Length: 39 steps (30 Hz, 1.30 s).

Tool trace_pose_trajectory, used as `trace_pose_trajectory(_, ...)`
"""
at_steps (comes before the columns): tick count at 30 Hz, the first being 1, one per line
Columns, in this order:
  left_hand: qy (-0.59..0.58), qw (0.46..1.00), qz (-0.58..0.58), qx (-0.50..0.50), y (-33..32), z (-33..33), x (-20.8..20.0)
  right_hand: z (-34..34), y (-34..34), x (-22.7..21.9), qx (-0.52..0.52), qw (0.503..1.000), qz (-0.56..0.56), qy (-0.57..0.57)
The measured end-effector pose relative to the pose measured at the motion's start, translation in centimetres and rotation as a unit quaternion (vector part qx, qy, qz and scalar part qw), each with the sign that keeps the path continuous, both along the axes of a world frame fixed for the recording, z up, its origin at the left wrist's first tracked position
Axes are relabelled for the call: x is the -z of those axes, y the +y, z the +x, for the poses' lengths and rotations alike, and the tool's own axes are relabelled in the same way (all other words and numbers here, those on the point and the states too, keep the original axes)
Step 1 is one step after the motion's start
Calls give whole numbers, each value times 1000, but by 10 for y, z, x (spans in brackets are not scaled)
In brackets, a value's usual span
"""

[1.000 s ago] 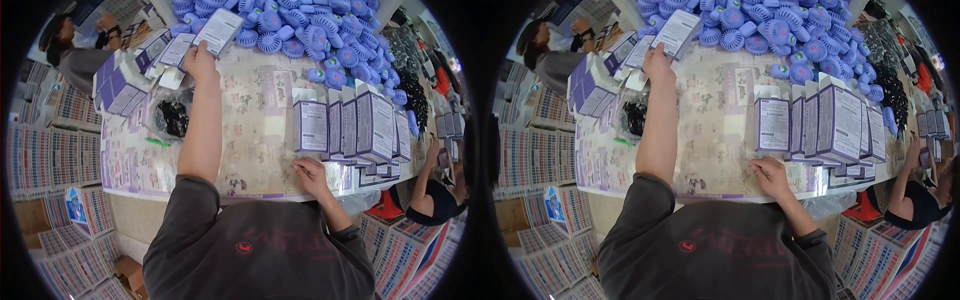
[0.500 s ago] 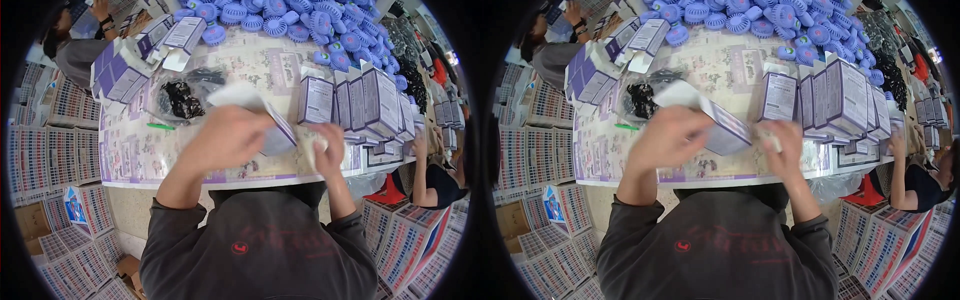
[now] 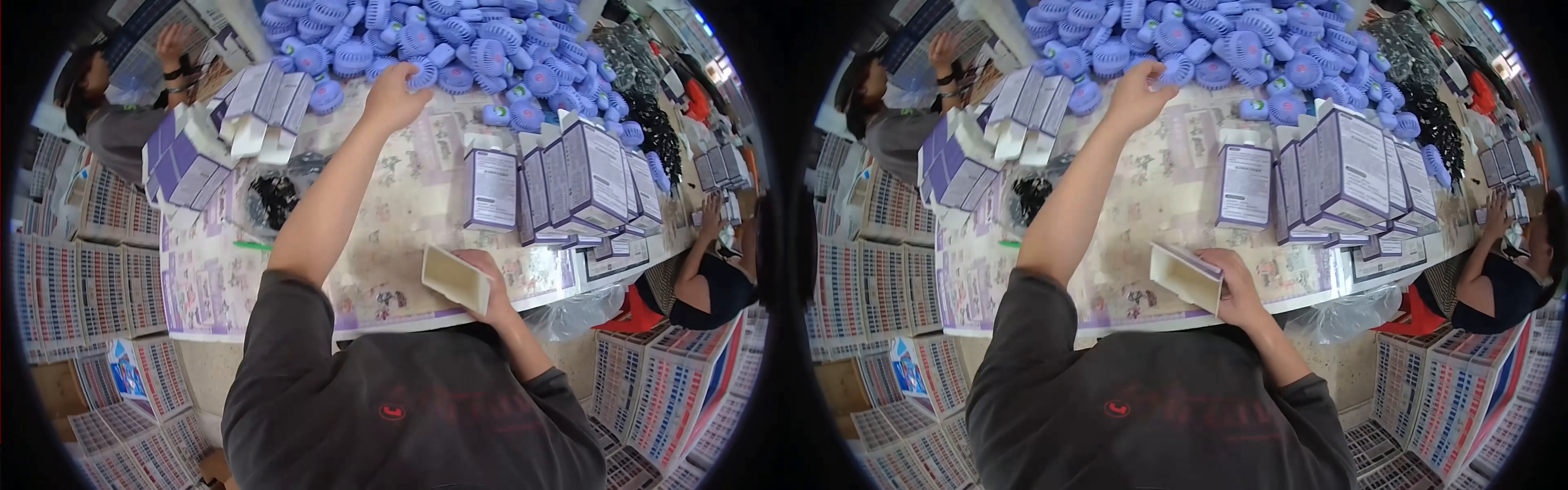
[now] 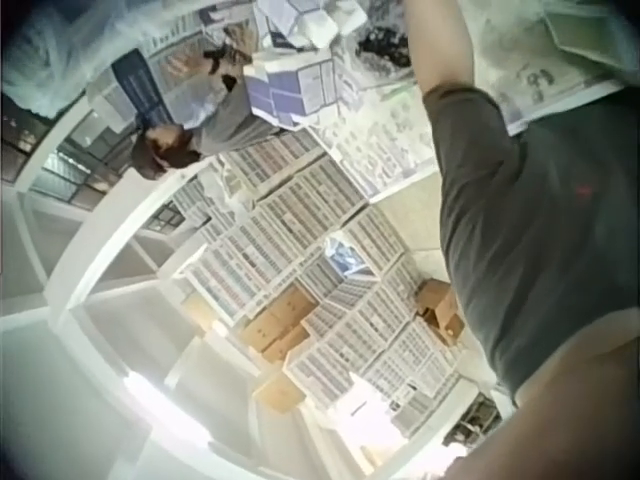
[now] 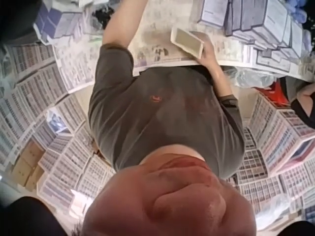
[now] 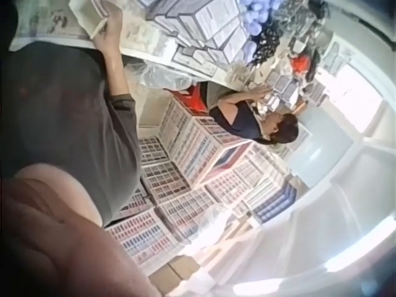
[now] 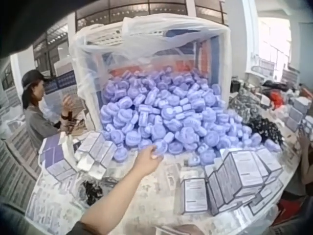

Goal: Assembling small purple fans by attaching lanyards and placing them in boxes.

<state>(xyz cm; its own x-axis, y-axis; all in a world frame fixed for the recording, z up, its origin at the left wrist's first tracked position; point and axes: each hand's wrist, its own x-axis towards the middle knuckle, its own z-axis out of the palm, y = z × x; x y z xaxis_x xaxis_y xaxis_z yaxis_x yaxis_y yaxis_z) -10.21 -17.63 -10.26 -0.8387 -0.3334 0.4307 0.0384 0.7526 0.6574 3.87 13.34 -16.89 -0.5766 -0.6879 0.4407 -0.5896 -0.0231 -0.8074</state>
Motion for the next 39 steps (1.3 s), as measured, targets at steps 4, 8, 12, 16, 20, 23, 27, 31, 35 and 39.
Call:
trace_pose_trajectory(4,-27,973,-191,-131,3,-72,55,0,4,4,13,999,28,-43)
trace_pose_trajectory(8,-115,966,-177,-148,11,-97,51,-2,-4,0,25,996,7,-90)
trace_pose_trajectory(12,-68,888,455,-22,8,-77,27,-1,-3,11,35,995,69,-57)
trace_pose_trajectory(16,182,701,629,283,50,37,-52,-1,-6,-4,63,977,82,-186)
trace_pose_trajectory(20,144,827,416,350,66,162,-54,-1,-4,5,68,967,78,-233)
trace_pose_trajectory(23,89,921,163,343,79,198,-52,0,-8,12,50,971,34,-229)
trace_pose_trajectory(27,86,947,-50,307,92,196,-47,9,-14,16,50,973,-10,-227)
trace_pose_trajectory(31,38,952,-112,282,94,210,-45,8,-10,13,42,979,11,-199)
trace_pose_trajectory(35,91,959,-64,259,72,220,-35,5,-8,3,58,979,42,-189)
trace_pose_trajectory(39,11,998,26,-60,-22,231,-3,2,-1,14,61,973,59,-215)
